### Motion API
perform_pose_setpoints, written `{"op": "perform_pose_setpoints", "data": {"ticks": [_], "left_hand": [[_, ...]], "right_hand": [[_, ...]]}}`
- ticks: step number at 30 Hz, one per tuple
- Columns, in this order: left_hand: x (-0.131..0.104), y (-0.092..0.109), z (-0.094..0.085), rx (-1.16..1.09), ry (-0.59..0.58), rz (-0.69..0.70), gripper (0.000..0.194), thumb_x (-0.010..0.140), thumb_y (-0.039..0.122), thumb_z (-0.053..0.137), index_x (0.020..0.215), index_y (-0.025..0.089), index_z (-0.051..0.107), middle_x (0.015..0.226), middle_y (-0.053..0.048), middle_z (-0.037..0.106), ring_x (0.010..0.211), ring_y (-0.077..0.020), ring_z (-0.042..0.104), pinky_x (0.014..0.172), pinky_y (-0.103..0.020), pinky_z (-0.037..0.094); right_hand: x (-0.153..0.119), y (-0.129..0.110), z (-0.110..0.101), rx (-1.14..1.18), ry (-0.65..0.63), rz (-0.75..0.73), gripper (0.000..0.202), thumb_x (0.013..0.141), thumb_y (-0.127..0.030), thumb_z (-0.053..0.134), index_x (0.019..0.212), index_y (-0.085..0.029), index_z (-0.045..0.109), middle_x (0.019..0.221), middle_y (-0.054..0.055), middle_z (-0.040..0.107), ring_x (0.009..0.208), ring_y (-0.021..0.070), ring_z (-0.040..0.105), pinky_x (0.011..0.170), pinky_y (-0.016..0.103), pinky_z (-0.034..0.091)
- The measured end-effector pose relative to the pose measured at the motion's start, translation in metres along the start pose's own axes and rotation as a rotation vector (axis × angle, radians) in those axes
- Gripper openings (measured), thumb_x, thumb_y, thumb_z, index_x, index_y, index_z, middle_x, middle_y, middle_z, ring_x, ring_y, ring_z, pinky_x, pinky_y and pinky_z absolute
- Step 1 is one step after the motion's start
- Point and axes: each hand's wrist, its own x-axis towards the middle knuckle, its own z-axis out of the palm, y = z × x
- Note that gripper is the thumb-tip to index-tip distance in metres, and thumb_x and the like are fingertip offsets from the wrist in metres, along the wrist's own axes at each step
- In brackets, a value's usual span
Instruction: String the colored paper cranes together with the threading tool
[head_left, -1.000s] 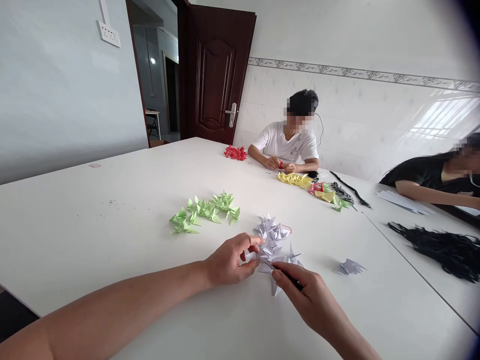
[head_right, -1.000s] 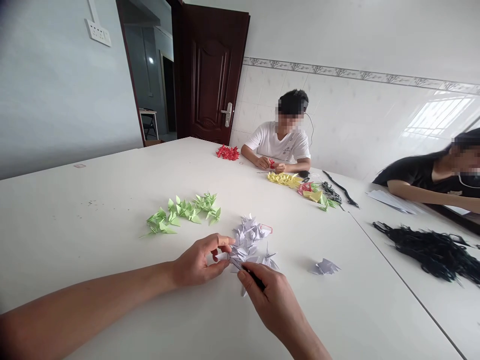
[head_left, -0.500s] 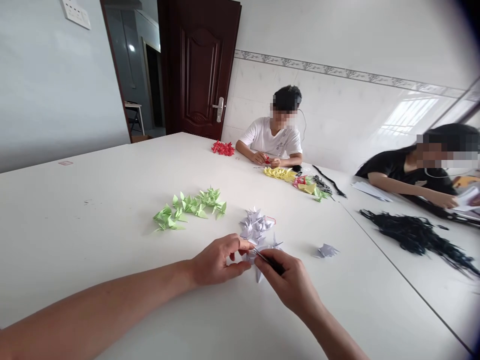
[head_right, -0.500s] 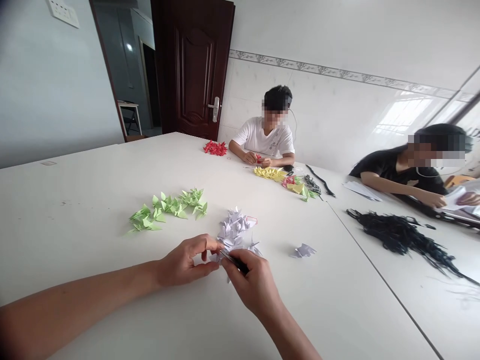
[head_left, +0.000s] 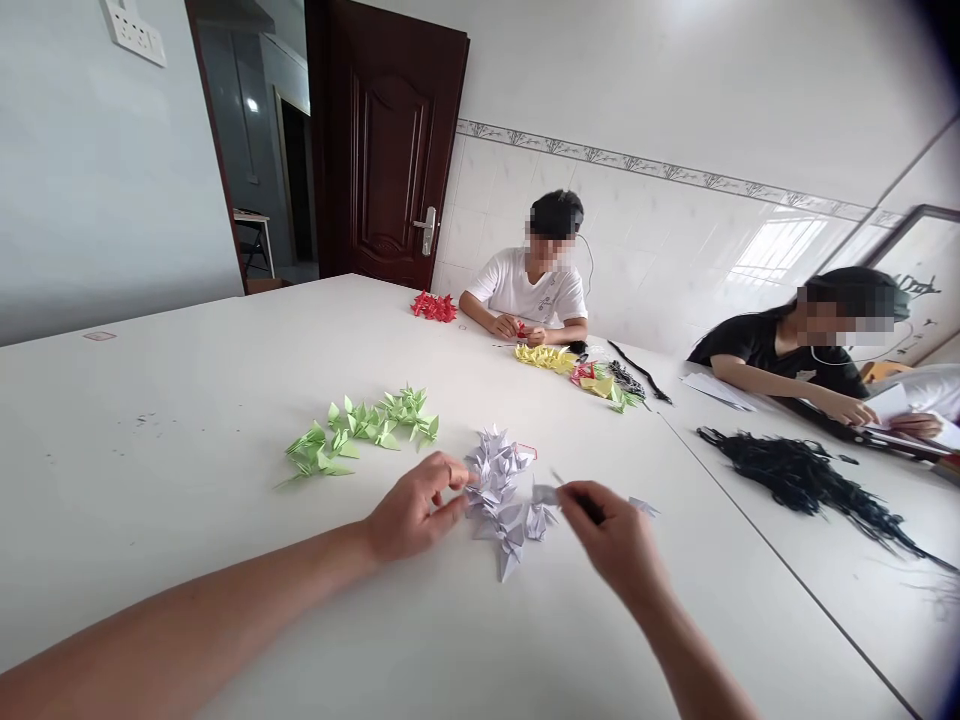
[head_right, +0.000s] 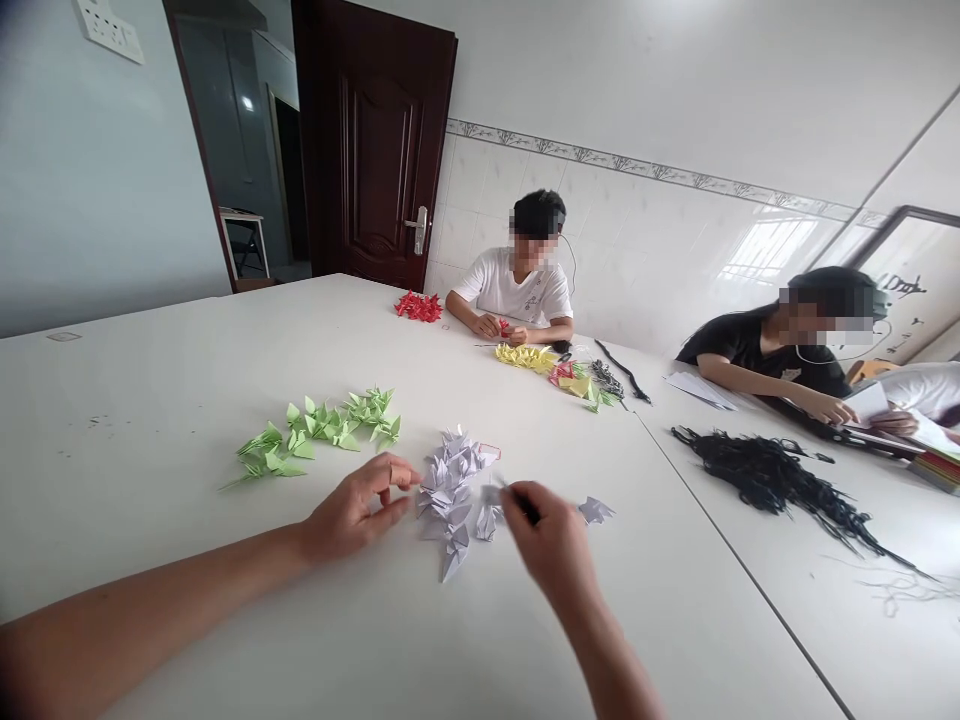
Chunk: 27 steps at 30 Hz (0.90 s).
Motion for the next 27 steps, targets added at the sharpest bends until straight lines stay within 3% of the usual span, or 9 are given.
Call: {"op": "perform_pose_setpoints", "data": {"ticks": [3, 6, 11, 16, 20, 27], "left_hand": [[0.010, -0.009, 0.000, 0.008, 0.050, -0.189, 0.029, 0.079, 0.026, 0.050, 0.105, 0.017, 0.059, 0.103, -0.009, 0.060, 0.090, -0.0183, 0.058, 0.066, -0.026, 0.051], [0.018, -0.012, 0.002, -0.020, -0.002, -0.281, 0.034, 0.077, 0.029, 0.052, 0.108, 0.018, 0.060, 0.108, -0.008, 0.062, 0.097, -0.0199, 0.059, 0.080, -0.029, 0.051], [0.022, -0.012, 0.003, 0.007, -0.099, -0.203, 0.040, 0.078, 0.023, 0.045, 0.116, 0.022, 0.058, 0.121, -0.004, 0.058, 0.111, -0.0197, 0.053, 0.094, -0.030, 0.044], [0.020, -0.012, 0.004, 0.069, -0.124, -0.148, 0.035, 0.077, 0.024, 0.050, 0.109, 0.023, 0.063, 0.114, -0.004, 0.062, 0.110, -0.0201, 0.053, 0.095, -0.029, 0.043], [0.021, -0.013, 0.005, 0.121, -0.113, -0.131, 0.031, 0.078, 0.032, 0.054, 0.104, 0.022, 0.066, 0.106, -0.005, 0.066, 0.106, -0.0210, 0.054, 0.092, -0.031, 0.045], [0.021, -0.015, 0.004, 0.123, -0.115, -0.121, 0.027, 0.077, 0.031, 0.056, 0.099, 0.021, 0.068, 0.100, -0.005, 0.068, 0.099, -0.0208, 0.058, 0.086, -0.029, 0.047]], "right_hand": [[0.014, 0.026, -0.019, -0.107, 0.136, 0.117, 0.031, 0.072, -0.046, 0.049, 0.072, -0.019, 0.063, 0.055, 0.002, 0.058, 0.050, 0.0159, 0.048, 0.050, 0.025, 0.037], [0.020, 0.046, -0.033, -0.180, 0.197, 0.215, 0.029, 0.071, -0.045, 0.049, 0.070, -0.020, 0.064, 0.055, 0.003, 0.060, 0.052, 0.0176, 0.051, 0.048, 0.026, 0.036], [0.024, 0.064, -0.038, -0.210, 0.223, 0.313, 0.030, 0.071, -0.042, 0.049, 0.075, -0.019, 0.066, 0.066, 0.005, 0.066, 0.060, 0.0193, 0.056, 0.051, 0.026, 0.039], [0.024, 0.071, -0.037, -0.183, 0.205, 0.347, 0.034, 0.070, -0.045, 0.050, 0.077, -0.016, 0.067, 0.068, 0.007, 0.067, 0.059, 0.0204, 0.058, 0.049, 0.027, 0.041], [0.024, 0.071, -0.038, -0.164, 0.204, 0.340, 0.035, 0.071, -0.047, 0.051, 0.075, -0.016, 0.067, 0.067, 0.008, 0.067, 0.058, 0.0207, 0.058, 0.048, 0.028, 0.040], [0.021, 0.056, -0.034, -0.139, 0.222, 0.294, 0.038, 0.073, -0.051, 0.052, 0.079, -0.016, 0.067, 0.069, 0.007, 0.066, 0.064, 0.0217, 0.058, 0.052, 0.029, 0.041]]}}
